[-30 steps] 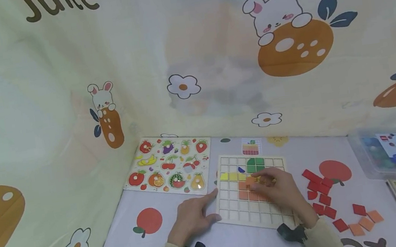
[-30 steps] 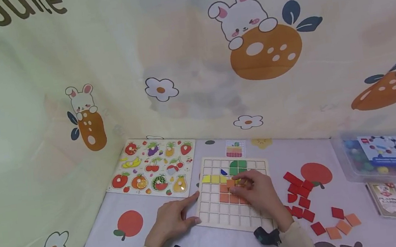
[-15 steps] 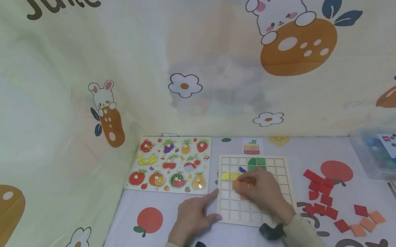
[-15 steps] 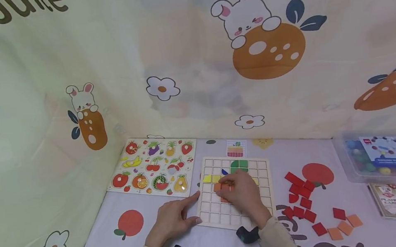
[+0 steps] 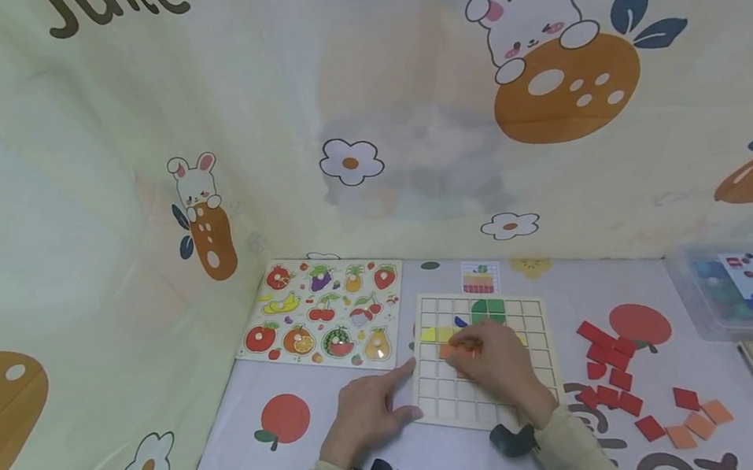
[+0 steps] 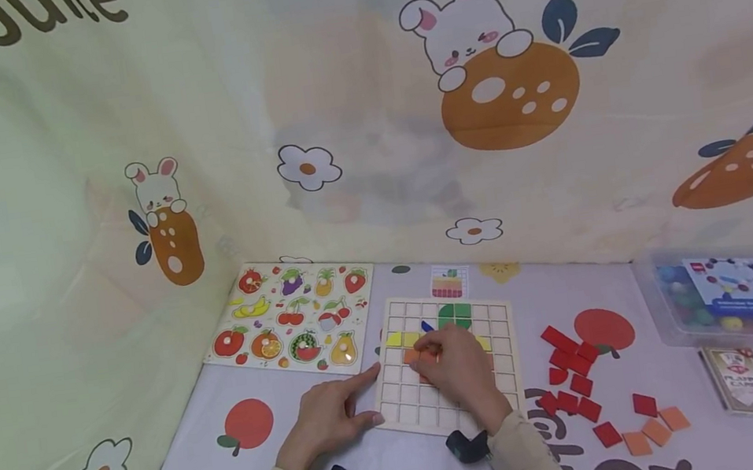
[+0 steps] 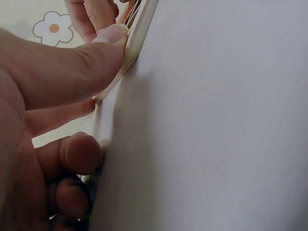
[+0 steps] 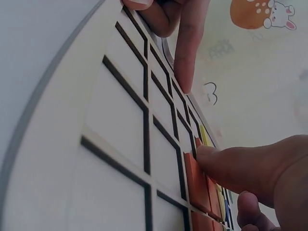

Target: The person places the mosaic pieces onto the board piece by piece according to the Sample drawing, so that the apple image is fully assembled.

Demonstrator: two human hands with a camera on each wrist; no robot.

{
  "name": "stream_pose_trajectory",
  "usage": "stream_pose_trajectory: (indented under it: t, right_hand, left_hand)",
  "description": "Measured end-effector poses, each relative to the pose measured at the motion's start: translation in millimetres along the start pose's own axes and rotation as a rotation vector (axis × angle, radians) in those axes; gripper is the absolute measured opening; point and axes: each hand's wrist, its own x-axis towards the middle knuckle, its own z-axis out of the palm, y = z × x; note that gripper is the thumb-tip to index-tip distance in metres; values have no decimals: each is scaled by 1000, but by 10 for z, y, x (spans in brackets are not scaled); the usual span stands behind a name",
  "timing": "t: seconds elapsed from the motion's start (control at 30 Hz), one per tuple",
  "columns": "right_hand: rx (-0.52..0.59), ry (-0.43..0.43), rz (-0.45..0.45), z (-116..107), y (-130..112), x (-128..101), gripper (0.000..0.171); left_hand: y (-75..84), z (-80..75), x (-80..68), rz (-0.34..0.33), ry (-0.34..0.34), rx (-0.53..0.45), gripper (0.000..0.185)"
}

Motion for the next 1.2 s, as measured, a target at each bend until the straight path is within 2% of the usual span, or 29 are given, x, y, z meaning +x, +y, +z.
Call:
stream_pose_trajectory:
  t: [0.27,0.4,0.53,0.67,0.87,0.93,1.03,1.2]
  right_hand:
    - [-5,-10,51,-9,-35,-4,22]
    - [22,-10,28,-32,14,-14,25]
    - [49,28,-5,-157,123,-87,29]
    - [-8,82,-9,-405,315,-190,34]
    - [-79,101,60,-927,759,-434,44]
    - [-88,87,103,-1106,935,-550,50]
    - [-115,39,215,-1363,1184,-716,64]
    - [-162,-114,347,-1678,1544,-955,83]
  left_hand:
    - [2,6,14,12,1,4,73]
    - [10,11,18,13,-3,1,73]
    - [16,9,15,11,-8,-13,73]
    - [6,6,3,7,-4,-16,74]
    - [-11,14,-6,11,14,-12,74]
    - [-11,17,-6,10,12,-8,74]
    - [2,12,-14,4,12,-6,74]
    - [21,3,-24,-18,6,-16,75]
